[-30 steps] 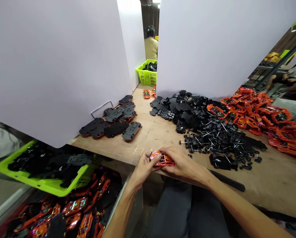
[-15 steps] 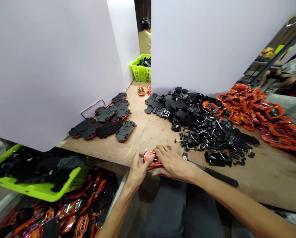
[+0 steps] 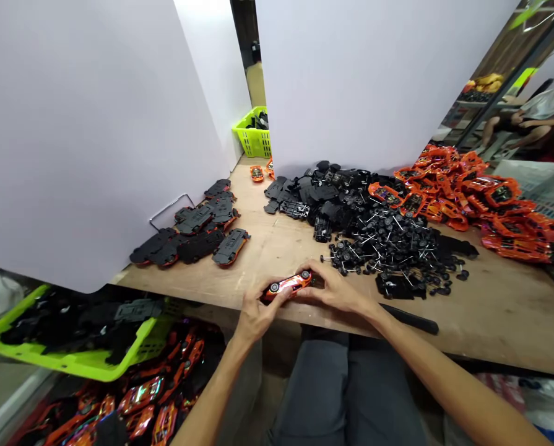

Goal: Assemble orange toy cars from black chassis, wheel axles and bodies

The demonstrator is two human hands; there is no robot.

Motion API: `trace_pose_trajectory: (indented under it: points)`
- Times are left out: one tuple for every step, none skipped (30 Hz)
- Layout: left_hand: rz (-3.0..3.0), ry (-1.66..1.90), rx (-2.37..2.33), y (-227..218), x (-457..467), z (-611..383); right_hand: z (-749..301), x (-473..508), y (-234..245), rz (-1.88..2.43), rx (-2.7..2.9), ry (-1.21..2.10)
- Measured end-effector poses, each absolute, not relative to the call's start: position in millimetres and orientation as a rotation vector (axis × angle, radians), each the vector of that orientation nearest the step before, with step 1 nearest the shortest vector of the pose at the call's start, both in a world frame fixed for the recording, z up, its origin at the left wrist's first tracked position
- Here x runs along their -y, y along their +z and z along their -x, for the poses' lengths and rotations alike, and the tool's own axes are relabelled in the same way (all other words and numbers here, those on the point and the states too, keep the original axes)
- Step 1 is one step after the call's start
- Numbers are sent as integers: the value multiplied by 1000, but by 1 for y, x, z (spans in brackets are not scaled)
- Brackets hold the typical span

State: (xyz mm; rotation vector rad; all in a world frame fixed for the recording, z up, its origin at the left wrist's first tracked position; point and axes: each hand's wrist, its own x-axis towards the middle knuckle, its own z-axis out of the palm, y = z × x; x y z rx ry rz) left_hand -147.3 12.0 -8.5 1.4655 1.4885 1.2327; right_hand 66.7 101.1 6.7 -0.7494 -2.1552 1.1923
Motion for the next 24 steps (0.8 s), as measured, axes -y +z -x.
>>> trace_pose_trajectory:
  points:
    - [-1489,1251,-1505,-10,-11,145,-67,-103,7,720,2126,1244]
    - [-1504,1263,-1510,-11,-10,144,-66,-104,7,691,2101,1282]
    - [-1511,1273,-1514,-12,-9,143,-64,-105,7,675,2085,1293]
    - [-1516,1280,-1516,-13,-8,143,-63,-105,6,678,2080,1276]
    - [-1521,1286,-1517,-14,-7,143,-61,-105,6,693,2081,1244]
    - [-1528,1291,-1515,-14,-6,144,-59,-104,5,713,2081,1215]
    - [-1538,1291,-1507,-13,-6,145,-57,-104,5,733,2071,1193]
    - [-1554,1277,-1496,-11,-6,147,-55,-102,4,750,2058,1183]
    - [-1587,1239,-1489,-8,-7,149,-53,-102,4,762,2042,1182]
    - [-1652,1172,-1492,-3,-9,150,-52,-101,4,769,2031,1189]
    - [-1749,1074,-1512,2,-12,151,-51,-101,4,772,2025,1197]
    - [-1867,956,-1549,6,-15,151,-51,-101,3,772,2023,1203]
    - [-1988,832,-1605,11,-20,150,-51,-102,3,771,2023,1209]
    - [-2096,719,-1669,14,-25,148,-52,-104,2,772,2023,1215]
    - [-2181,628,-1724,15,-29,145,-53,-105,2,777,2019,1223]
    - [-2238,573,-1764,16,-32,142,-55,-106,1,784,2014,1234]
    - [-2275,548,-1781,15,-35,139,-57,-106,1,793,2005,1243]
    - [-2304,560,-1785,14,-36,135,-58,-105,0,804,1991,1245]
    - [-2329,601,-1781,12,-35,133,-59,-102,1,815,1973,1235]
    - [-2348,668,-1781,11,-33,130,-60,-98,1,828,1948,1201]
    - [-2360,754,-1788,11,-30,127,-61,-93,3,844,1918,1142]
    - [-2364,853,-1797,11,-26,125,-62,-86,5,859,1887,1064]
    - [-2364,950,-1797,13,-22,123,-63,-80,8,869,1859,979]
    - [-2359,1033,-1786,15,-17,120,-65,-73,12,871,1837,900]
